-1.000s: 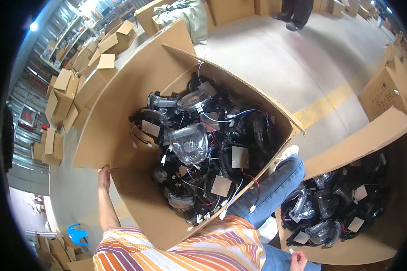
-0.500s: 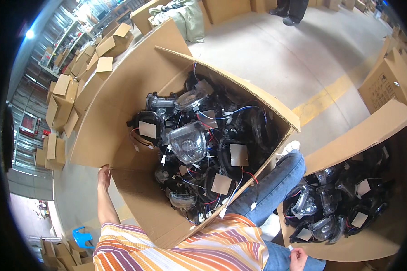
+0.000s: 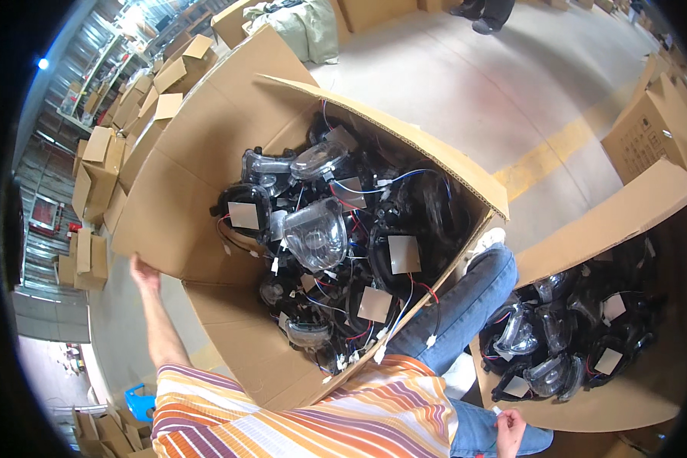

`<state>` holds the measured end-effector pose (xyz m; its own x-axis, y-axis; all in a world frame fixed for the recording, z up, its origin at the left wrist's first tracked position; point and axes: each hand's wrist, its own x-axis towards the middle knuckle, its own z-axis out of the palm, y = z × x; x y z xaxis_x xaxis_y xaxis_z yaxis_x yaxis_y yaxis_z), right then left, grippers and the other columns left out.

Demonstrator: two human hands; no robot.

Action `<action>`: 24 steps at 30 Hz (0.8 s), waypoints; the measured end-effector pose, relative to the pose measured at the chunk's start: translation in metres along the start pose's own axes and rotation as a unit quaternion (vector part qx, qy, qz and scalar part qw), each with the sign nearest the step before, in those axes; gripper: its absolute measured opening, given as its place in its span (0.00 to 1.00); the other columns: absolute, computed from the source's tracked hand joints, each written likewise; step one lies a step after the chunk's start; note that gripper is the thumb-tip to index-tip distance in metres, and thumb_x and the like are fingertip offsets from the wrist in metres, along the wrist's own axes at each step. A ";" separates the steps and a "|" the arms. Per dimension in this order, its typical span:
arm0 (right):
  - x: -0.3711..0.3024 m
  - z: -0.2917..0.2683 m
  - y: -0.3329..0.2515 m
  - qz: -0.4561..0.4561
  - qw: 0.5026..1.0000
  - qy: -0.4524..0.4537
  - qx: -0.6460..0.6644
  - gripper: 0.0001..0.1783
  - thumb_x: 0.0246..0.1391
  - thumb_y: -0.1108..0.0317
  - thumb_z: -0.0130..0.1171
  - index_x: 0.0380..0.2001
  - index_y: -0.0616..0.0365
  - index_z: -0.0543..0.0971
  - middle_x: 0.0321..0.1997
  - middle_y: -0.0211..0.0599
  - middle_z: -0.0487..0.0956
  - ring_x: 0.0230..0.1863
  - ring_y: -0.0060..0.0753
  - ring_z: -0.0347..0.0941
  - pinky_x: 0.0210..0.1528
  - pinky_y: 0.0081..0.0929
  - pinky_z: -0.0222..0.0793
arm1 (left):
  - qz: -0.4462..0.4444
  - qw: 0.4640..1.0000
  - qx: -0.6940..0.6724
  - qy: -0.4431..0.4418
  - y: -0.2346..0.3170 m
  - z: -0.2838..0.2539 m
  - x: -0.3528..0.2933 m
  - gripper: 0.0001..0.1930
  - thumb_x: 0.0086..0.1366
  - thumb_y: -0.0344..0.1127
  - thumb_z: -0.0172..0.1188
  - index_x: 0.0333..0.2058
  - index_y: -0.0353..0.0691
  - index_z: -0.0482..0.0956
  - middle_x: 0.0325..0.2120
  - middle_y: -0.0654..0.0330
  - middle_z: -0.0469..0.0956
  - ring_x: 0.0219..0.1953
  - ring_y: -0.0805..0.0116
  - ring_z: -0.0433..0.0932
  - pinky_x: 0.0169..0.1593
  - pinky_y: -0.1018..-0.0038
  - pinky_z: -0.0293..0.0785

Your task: The person organizes and sorts fan housing components and wiring harnesses by hand, taking them from large cardboard boxes.

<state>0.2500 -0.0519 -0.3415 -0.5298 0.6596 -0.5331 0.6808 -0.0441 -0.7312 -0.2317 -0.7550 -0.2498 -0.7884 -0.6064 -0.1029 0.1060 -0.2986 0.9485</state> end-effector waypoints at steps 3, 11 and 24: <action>-0.001 0.004 -0.008 0.003 1.000 0.005 -0.004 0.05 0.47 0.74 0.49 0.19 0.61 0.70 0.15 0.25 0.67 0.18 0.15 0.62 0.21 0.13 0.55 | 0.071 0.997 -0.015 -0.023 0.070 0.027 -0.008 0.20 0.58 0.51 0.48 0.37 0.40 0.72 0.35 0.62 0.74 0.39 0.69 0.71 0.44 0.72 0.65; 0.001 0.008 -0.027 -0.013 1.000 -0.026 -0.001 0.03 0.45 0.75 0.50 0.20 0.61 0.70 0.16 0.22 0.66 0.19 0.12 0.60 0.21 0.12 0.55 | 0.383 0.614 0.680 0.114 0.048 0.043 -0.104 0.20 0.56 0.49 0.55 0.36 0.35 0.72 0.36 0.60 0.73 0.35 0.68 0.72 0.44 0.75 0.64; -0.010 0.001 -0.016 -0.031 0.999 -0.002 0.025 0.05 0.47 0.75 0.49 0.20 0.62 0.69 0.16 0.24 0.66 0.19 0.13 0.60 0.21 0.12 0.55 | 0.227 0.412 0.864 -0.182 0.071 0.196 -0.102 0.19 0.46 0.50 0.60 0.30 0.40 0.75 0.30 0.51 0.76 0.36 0.56 0.74 0.38 0.64 0.69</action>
<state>0.2440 -0.0583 -0.3251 -0.5720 0.6597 -0.4874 0.6208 -0.0403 -0.7830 -0.2623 -0.5702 -0.1134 -0.9968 -0.0665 -0.0449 -0.0484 0.9447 -0.3242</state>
